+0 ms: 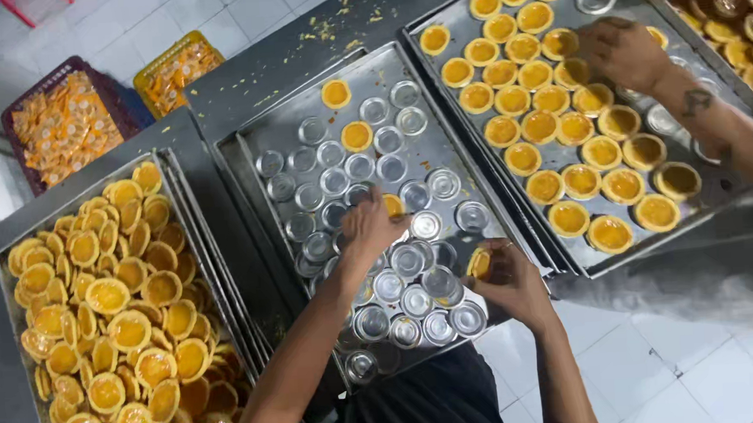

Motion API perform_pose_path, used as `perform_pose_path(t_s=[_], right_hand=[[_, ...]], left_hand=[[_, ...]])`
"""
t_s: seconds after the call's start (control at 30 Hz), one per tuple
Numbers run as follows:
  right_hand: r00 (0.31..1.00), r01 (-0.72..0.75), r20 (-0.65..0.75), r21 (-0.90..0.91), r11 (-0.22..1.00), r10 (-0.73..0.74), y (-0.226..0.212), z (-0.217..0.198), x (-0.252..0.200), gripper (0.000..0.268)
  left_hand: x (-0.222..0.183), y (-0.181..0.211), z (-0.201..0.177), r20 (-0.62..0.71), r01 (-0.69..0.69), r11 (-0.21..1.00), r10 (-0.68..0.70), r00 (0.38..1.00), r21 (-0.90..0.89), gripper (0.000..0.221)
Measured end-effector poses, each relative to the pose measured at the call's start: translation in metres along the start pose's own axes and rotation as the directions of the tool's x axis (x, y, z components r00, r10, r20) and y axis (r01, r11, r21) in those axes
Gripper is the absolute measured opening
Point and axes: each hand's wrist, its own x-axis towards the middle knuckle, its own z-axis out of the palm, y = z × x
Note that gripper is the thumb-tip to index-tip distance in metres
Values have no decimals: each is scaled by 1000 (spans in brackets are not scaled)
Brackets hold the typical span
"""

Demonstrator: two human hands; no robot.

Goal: The person stacks small yellow pastries into pairs by hand and places them into a large metal tray.

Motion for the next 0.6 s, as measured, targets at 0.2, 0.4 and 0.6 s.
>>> perform_pose_path(t_s=[0.2,0.4,0.6], right_hand=[[977,38,97,792,609,-187,24,20,-13,74],[942,47,81,930,365,-327,-7,30,-34,67],[969,6,136,825,566,-208,-5,42,-32,58]], left_hand=[[11,-10,24,-66,42,992,-35,997,117,93],[11,-20,21,-84,62,997,-58,995,41,79],[-17,-22,-27,-149,-97,969,64,987,-225,66]])
